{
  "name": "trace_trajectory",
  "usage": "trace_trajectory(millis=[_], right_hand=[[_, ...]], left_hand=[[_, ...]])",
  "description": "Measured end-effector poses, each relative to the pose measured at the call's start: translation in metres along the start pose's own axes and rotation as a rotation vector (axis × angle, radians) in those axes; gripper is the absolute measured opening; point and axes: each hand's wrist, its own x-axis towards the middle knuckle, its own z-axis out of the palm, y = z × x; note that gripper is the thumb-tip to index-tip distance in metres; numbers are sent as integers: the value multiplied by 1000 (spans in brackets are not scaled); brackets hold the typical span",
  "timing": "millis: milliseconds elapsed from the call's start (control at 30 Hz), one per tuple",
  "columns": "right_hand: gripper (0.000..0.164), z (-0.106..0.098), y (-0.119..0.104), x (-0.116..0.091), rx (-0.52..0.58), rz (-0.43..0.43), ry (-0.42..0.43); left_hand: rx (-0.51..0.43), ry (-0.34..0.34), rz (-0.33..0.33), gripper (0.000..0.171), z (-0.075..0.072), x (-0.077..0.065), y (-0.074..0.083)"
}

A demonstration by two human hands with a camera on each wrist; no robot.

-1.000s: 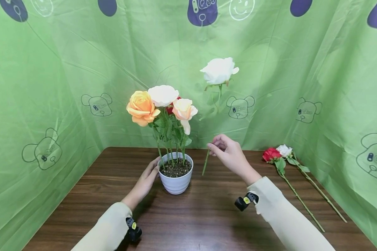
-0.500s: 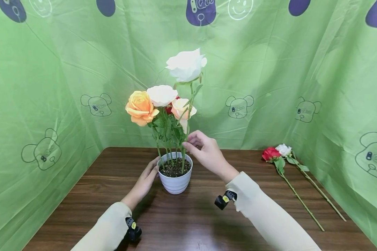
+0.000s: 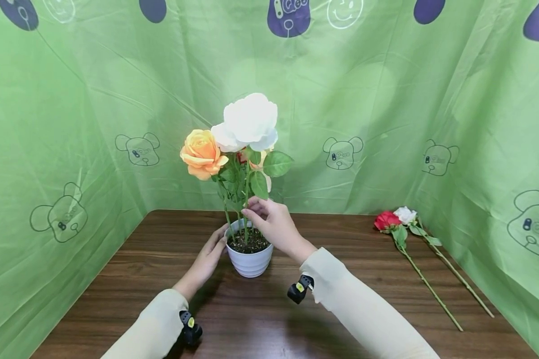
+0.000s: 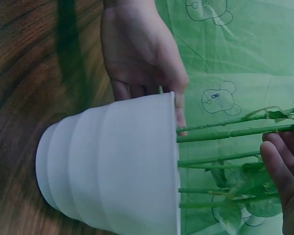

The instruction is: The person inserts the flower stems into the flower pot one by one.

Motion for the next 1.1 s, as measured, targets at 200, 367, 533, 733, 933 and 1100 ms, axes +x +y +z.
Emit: trace_trajectory(millis=[200,367,533,733,933,1100], right_hand=[[15,11,4,1,1,56,6],[14,17,9,-1,19,90,-16],[15,19,11,-1,-3,79,-22],[17,21,10,0,-54,76,-33],[15,23,10,0,-83,68,-29],[16,28,14,-2,-143,17,-43]], left_hand=[[-11,-5,-2,51,-1,0,-1],[11,4,-3,51,-1,-1,-1],[15,1,-11,51,-1,-1,-1],[4,-5,-5,50,-1,-1,0],[11,-2,-8,50,-1,-1,0],[11,-5,7,50,-1,-1,-1]])
